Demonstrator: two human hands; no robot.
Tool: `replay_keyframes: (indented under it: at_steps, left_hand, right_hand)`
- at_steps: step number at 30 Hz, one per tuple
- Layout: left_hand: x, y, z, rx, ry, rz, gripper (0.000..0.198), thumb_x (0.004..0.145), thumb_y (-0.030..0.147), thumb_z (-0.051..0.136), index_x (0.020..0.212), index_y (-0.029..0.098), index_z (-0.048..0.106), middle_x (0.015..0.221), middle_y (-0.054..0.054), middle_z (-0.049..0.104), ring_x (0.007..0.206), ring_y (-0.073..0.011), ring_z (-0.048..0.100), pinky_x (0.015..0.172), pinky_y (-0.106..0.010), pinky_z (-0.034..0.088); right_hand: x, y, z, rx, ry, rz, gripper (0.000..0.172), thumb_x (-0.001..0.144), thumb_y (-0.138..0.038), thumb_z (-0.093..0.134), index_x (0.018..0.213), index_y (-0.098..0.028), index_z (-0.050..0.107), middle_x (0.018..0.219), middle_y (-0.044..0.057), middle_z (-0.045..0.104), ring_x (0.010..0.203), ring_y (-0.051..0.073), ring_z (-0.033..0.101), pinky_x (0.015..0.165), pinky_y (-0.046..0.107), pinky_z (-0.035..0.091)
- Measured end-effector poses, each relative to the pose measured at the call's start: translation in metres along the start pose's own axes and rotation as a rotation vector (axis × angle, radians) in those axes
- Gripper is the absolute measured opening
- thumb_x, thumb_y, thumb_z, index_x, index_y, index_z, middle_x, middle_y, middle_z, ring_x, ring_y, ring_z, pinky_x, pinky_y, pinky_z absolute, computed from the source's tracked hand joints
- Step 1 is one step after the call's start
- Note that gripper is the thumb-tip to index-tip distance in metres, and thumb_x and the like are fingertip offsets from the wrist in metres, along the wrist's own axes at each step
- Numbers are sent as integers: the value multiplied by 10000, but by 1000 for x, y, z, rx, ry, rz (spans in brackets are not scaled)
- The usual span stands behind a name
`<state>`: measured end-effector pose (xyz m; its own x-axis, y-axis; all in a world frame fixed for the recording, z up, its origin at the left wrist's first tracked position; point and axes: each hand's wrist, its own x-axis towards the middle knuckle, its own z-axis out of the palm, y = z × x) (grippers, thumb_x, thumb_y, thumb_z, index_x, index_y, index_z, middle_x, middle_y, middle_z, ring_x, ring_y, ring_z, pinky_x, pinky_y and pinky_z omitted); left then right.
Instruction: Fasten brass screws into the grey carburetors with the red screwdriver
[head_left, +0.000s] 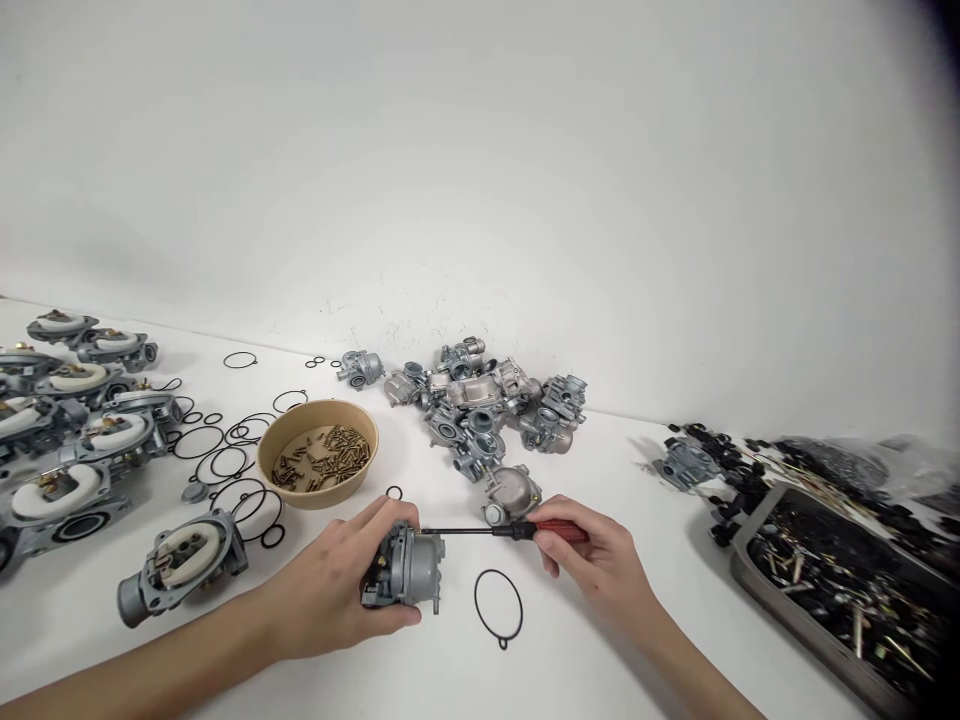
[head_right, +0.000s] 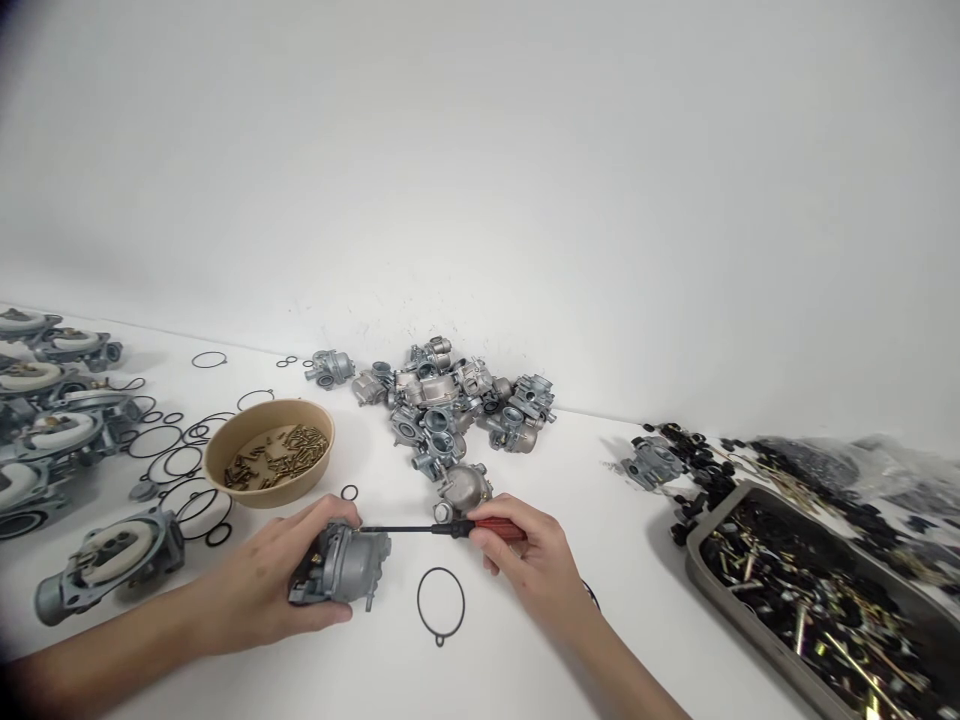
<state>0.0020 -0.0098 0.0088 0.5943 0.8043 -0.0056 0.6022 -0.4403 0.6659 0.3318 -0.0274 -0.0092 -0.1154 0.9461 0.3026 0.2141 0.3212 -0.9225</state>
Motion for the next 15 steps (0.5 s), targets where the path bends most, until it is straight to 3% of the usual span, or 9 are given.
replay_keyframes:
  at_steps: [7, 15]
  left_hand:
    - [1, -5, 2, -9, 8, 60, 540, 828, 320, 764, 1285, 347, 478, 1321, -13, 598, 1062, -271, 644, 882, -365, 488]
    - [2, -7, 2, -39, -8, 79, 566, 838, 317, 782, 1311, 363, 475, 1324, -23, 586, 1077, -274, 638, 927, -391, 474]
  right_hand:
    - [0, 1, 1, -3, -4, -7, 96, 945, -300, 737, 982, -221, 777, 791, 35, 659, 538, 119, 594, 501, 233, 553]
    - [0, 0, -1, -1, -22, -32, 80, 952, -277, 732, 987, -228, 784, 839, 43, 672, 562, 110, 604, 520, 218, 555]
